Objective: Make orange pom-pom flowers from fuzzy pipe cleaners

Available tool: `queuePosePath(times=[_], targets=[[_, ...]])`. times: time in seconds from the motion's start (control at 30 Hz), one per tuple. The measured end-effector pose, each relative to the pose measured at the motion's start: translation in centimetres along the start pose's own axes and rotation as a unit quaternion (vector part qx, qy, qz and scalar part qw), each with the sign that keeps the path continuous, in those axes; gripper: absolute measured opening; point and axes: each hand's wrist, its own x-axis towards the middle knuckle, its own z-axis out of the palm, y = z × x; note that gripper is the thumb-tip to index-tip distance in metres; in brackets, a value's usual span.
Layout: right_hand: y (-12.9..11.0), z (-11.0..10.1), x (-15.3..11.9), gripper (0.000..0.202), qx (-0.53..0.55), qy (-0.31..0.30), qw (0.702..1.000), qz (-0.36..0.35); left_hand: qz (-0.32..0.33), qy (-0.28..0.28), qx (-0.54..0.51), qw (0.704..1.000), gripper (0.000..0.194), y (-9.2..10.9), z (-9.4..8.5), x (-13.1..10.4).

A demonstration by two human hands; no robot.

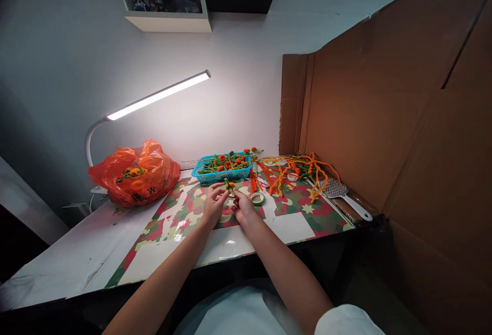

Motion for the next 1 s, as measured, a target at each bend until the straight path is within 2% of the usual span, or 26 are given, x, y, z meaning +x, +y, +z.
queuePosePath(times=[0.07,0.17,0.27,0.33,0.47,0.53,0.57,0.77,1.0], targets=[[-0.3,0.0,-0.3,0.018,-0.020,-0.002,1.000,-0.012,-0.082,-0.007,-0.070,0.994,0.023,-0.4,-0.1,0.2],[-0.4,-0.1,-0.5,0.018,-0.062,0.007,0.997,-0.053,-0.184,-0.008,-0.172,0.968,0.026,-0.5,-0.2,0.5],[-0.3,-0.3,-0.5,0.021,-0.157,0.028,0.977,-0.143,-0.244,0.002,-0.226,0.943,0.031,-0.4,-0.3,0.6],[-0.1,-0.3,-0.5,0.022,-0.248,0.026,0.942,-0.226,-0.258,0.007,-0.229,0.939,0.030,-0.4,-0.4,0.6],[0.2,-0.4,-0.5,0.029,-0.405,0.029,0.841,-0.359,-0.227,-0.013,-0.193,0.955,0.025,-0.6,-0.5,0.6],[0.4,-0.5,-0.3,0.031,-0.435,0.022,0.812,-0.388,-0.188,-0.024,-0.164,0.968,0.022,-0.8,-0.5,0.5],[0.5,-0.6,-0.2,0.031,-0.442,0.017,0.808,-0.390,-0.168,-0.027,-0.147,0.974,0.022,-0.9,-0.5,0.5],[0.8,-1.2,0.8,0.030,-0.421,0.002,0.842,-0.336,-0.095,-0.039,-0.086,0.991,0.023,-1.0,-0.7,0.7],[0.4,-0.7,0.1,0.028,-0.371,-0.002,0.896,-0.245,-0.009,-0.065,-0.015,0.998,0.022,-0.7,-1.0,0.7]])
